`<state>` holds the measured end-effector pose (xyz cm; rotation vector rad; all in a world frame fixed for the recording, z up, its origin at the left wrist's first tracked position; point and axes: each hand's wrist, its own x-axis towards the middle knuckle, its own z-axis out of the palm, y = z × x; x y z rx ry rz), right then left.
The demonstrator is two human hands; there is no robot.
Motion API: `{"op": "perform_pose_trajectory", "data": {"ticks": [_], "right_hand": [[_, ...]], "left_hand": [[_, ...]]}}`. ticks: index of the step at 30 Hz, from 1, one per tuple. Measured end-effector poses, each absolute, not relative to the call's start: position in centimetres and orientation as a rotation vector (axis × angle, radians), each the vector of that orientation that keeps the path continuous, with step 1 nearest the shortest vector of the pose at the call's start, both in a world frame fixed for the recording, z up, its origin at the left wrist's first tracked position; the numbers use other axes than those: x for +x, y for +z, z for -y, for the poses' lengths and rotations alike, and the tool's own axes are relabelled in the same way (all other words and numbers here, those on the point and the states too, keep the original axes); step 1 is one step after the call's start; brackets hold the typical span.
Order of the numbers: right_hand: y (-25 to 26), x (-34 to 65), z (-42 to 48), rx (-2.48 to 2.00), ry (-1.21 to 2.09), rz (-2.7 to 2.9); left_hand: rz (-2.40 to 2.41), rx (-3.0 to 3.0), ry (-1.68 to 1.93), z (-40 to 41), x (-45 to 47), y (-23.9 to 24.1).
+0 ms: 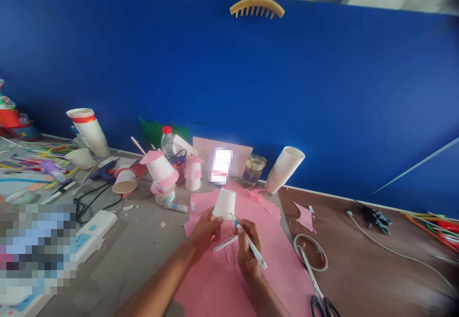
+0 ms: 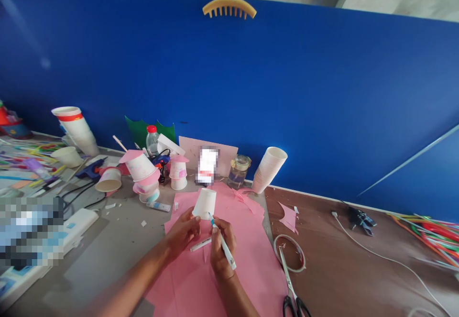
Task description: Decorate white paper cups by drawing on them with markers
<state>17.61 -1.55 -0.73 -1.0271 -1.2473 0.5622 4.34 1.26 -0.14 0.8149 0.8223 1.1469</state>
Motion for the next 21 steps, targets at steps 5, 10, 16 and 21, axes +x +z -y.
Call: {"op": "perform_pose_trajectory", "data": {"ticks": [5, 10, 16, 21], "right_hand": [[-0.62, 17.62, 1.69, -1.057, 0.57, 1.253], [-0.59, 17.62, 1.67, -1.044, 0.564, 1.254], [-0.39, 17.64, 1.65, -1.043, 0.565, 1.247], [-0.23, 17.64, 1.72, -1.047, 0.563, 1.253]], "left_hand": [[-0.815, 0.823, 1.149, -1.32, 4.36, -0.34], [-0.81, 0.809, 1.142, -1.25, 4.3, -0.34], [-0.832, 0.812, 1.131, -1.22, 4.29, -0.34], [-0.847, 0.816, 1.131, -1.21, 4.29, -0.18]]}}
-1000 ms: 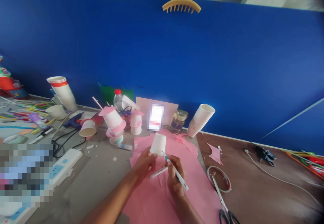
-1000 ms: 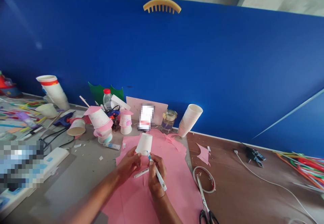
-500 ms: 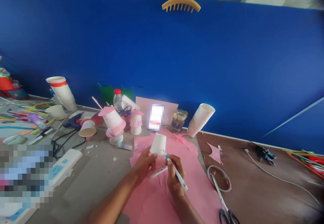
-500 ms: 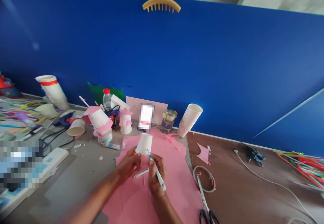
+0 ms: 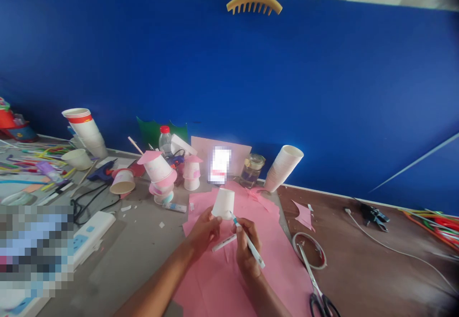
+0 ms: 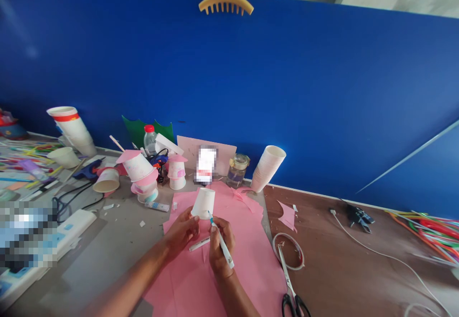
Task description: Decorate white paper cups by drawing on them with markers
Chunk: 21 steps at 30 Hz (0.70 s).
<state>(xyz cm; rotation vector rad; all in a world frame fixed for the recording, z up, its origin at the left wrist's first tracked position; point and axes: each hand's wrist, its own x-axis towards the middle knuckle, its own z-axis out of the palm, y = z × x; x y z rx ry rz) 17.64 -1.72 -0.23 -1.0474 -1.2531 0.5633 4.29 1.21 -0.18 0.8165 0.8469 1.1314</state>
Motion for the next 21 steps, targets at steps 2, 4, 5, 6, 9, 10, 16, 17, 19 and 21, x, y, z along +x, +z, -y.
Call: {"op": "perform_pose_trajectory", "data": {"ticks": [2, 4, 5, 6, 9, 10, 16, 17, 19, 21], "right_hand": [[-0.27, 17.63, 1.67, -1.036, 0.551, 1.26], [-0.34, 17.62, 1.6, -1.026, 0.537, 1.263], [-0.37, 17.63, 1.58, -1.025, 0.535, 1.263], [-0.4, 17.64, 1.57, -1.029, 0.537, 1.261], [-0.43, 17.67, 1.6, -1.046, 0.558, 1.26], [-0.43, 17.68, 1.62, -1.05, 0.563, 1.26], [-0.4, 17.65, 1.65, -1.048, 0.561, 1.265], [-0.39, 17.65, 1.64, -1.051, 0.559, 1.264], [-0.38, 17.65, 1.63, -1.056, 0.556, 1.263], [-0.38, 17.69, 1.63, -1.049, 0.553, 1.267]], "left_hand": [[-0.837, 0.807, 1.134, -1.21, 4.29, -0.15], [-0.835, 0.806, 1.137, -1.22, 4.29, -0.18], [-0.836, 0.809, 1.136, -1.23, 4.29, -0.21], [-0.838, 0.813, 1.133, -1.23, 4.29, -0.25], [-0.836, 0.818, 1.126, -1.23, 4.3, -0.34], [-0.834, 0.817, 1.126, -1.22, 4.3, -0.34], [-0.852, 0.815, 1.128, -1.17, 4.28, -0.24], [-0.856, 0.813, 1.126, -1.18, 4.29, -0.23], [-0.866, 0.807, 1.124, -1.2, 4.32, -0.23], [-0.871, 0.8, 1.127, -1.21, 4.35, -0.23]]}}
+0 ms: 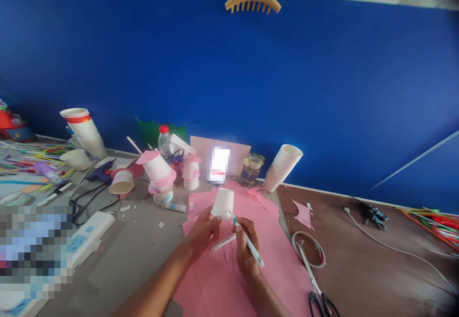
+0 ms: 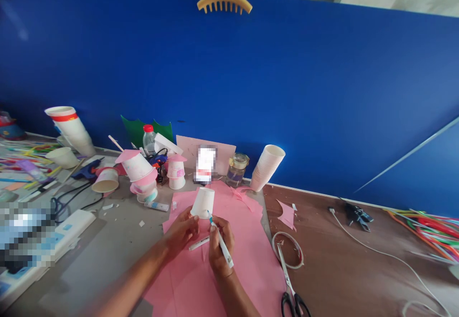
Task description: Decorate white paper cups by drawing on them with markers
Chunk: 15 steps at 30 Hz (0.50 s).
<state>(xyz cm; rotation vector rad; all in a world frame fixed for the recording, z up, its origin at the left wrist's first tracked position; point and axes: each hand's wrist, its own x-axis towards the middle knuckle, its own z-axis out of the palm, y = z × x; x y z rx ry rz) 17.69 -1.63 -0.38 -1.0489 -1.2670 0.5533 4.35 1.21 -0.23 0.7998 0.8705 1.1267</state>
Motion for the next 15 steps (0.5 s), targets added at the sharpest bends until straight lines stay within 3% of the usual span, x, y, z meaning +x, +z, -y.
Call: {"op": "perform_pose_trajectory", "data": {"ticks": [15], "right_hand": [[-0.21, 17.58, 1.77, -1.046, 0.56, 1.256]], "left_hand": [[-0.855, 0.807, 1.131, -1.21, 4.27, -0.49]]}}
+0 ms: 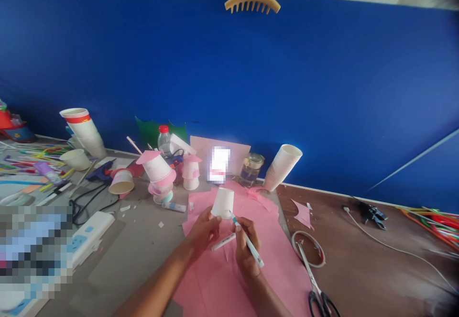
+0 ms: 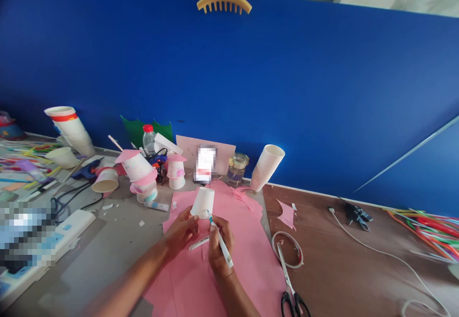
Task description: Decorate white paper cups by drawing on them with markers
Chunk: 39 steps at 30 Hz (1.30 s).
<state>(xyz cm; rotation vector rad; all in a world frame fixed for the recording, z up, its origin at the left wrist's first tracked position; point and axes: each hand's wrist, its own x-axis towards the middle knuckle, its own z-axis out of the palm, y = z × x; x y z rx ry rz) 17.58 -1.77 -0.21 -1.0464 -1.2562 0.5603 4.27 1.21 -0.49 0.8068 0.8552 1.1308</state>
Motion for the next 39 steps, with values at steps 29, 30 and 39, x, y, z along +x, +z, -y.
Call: {"op": "perform_pose_trajectory", "data": {"ticks": [29, 30, 39], "right_hand": [[-0.64, 17.4, 1.32, -1.061, 0.56, 1.236], [-0.67, 17.41, 1.33, -1.063, 0.562, 1.238], [-0.77, 17.58, 1.42, -1.04, 0.523, 1.288]], "left_hand": [[-0.903, 0.88, 1.124, -1.2, 4.37, -0.39], [-0.904, 0.882, 1.124, -1.22, 4.37, -0.4], [-0.836, 0.867, 1.128, -1.25, 4.32, -0.6]]}}
